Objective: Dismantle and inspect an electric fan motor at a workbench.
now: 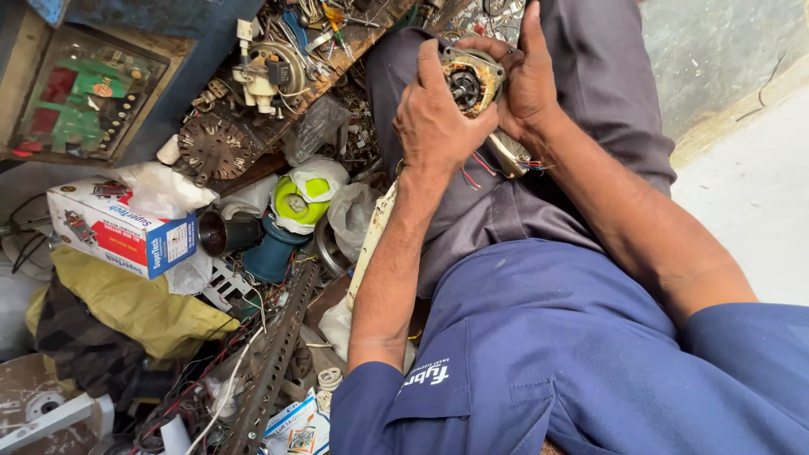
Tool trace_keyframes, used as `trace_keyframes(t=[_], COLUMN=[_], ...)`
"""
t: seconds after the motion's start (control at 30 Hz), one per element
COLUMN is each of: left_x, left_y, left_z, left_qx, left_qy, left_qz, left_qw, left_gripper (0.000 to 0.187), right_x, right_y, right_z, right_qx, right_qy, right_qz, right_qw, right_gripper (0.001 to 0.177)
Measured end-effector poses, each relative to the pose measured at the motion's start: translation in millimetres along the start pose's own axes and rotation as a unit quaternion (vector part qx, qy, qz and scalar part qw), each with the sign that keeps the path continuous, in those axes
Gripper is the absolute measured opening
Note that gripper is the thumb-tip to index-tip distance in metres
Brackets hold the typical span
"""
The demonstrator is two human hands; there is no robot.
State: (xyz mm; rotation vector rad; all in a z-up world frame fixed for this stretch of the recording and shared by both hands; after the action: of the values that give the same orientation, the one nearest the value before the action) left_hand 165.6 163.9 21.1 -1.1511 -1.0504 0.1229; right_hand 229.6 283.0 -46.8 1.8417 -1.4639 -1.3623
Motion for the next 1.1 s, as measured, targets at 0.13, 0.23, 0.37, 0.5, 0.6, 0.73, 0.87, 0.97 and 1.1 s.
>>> trace_keyframes(t=[0.13, 0.23, 0.37, 0.5, 0.6, 0.73, 0.87, 0.97, 1.1], left_x=[3, 6, 8, 10, 9, 13, 17, 21, 24], left_y=[-7, -12, -17, -25, -26, -31, -26, -24, -22], left_z=[-2, 1, 0, -1, -1, -5, -10, -11, -7], left_qx=[0.02, 0.021, 0.017, 0.006, -0.008, -0.027, -0.012, 0.0, -0.016], left_qy=[0.006, 0.003, 0.002, 0.005, -0.01, -0.003, 0.041, 0.046, 0.006], left_qz=[-0.003, 0.0, -0.008, -0.044, -0.06, -0.065, -0.027, -0.018, -0.009], left_qw=[1.0, 1.0, 1.0, 0.999, 0.998, 0.998, 0.999, 0.999, 1.0], left_gripper=[0.096, 0.09, 0.084, 0.082, 0.082, 0.078, 0.079, 0.079, 0.081], right_x=[2, 4, 10, 12, 12, 10, 11, 16, 17], right_y=[2, 0, -7, -8, -10, -4, -10, -19, -21], right_z=[0, 2, 9, 16, 16, 13, 15, 18, 20], right_qx=[-0.015, -0.022, -0.026, -0.031, -0.041, -0.077, -0.08, -0.058, -0.04], right_qy=[0.006, 0.003, -0.012, -0.006, 0.027, 0.05, 0.031, 0.028, 0.048], right_qz=[0.005, 0.005, -0.003, 0.017, 0.028, 0.034, 0.015, 0.009, 0.023], right_qw=[1.0, 1.0, 1.0, 0.999, 0.998, 0.995, 0.996, 0.998, 0.998], right_gripper=[0.094, 0.092, 0.088, 0.084, 0.08, 0.073, 0.071, 0.067, 0.064])
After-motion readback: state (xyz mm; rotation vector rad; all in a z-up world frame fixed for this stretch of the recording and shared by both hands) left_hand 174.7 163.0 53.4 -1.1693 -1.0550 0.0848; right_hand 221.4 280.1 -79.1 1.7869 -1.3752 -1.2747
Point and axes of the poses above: each hand's wrist, its own z-axis towards the middle knuckle, its own y-axis out of the palm, x = y × z, the point moved 3 cm from there along z, towards the middle knuckle, and after that the axes turned 1 degree about -x, right-handed, at the moved point
